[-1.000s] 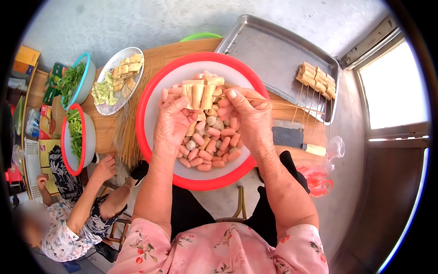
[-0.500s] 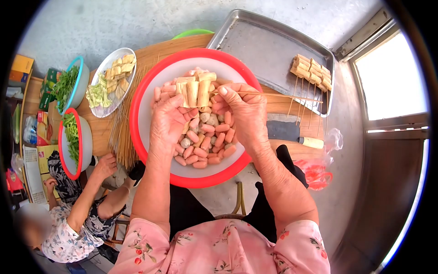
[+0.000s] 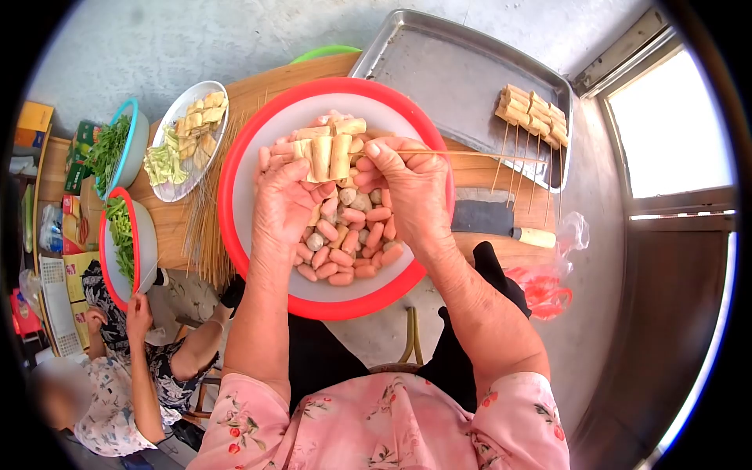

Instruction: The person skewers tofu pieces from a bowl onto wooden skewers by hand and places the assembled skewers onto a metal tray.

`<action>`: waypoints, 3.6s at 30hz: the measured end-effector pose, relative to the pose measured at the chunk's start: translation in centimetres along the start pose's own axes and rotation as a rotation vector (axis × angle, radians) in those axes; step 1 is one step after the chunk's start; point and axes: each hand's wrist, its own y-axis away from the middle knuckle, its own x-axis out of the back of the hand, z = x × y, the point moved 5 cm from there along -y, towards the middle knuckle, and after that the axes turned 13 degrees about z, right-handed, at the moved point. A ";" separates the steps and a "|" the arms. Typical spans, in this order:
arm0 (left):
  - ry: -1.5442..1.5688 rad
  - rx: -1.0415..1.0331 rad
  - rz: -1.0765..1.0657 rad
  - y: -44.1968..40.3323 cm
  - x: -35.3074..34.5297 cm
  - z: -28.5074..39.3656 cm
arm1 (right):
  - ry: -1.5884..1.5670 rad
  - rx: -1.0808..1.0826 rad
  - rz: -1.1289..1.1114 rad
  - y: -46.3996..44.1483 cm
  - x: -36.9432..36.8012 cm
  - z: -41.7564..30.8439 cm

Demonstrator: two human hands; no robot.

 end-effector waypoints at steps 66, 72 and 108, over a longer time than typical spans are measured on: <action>-0.844 -0.215 0.112 -0.8 -0.4 -2.2 | -0.228 0.137 0.129 -2.9 3.4 -2.9; -1.277 -0.744 -0.121 0.1 -3.2 -4.0 | -0.299 0.130 0.161 -3.3 3.9 -3.6; -0.706 -0.209 0.069 2.9 -2.3 -2.2 | -0.213 0.072 0.133 -1.5 3.5 -3.3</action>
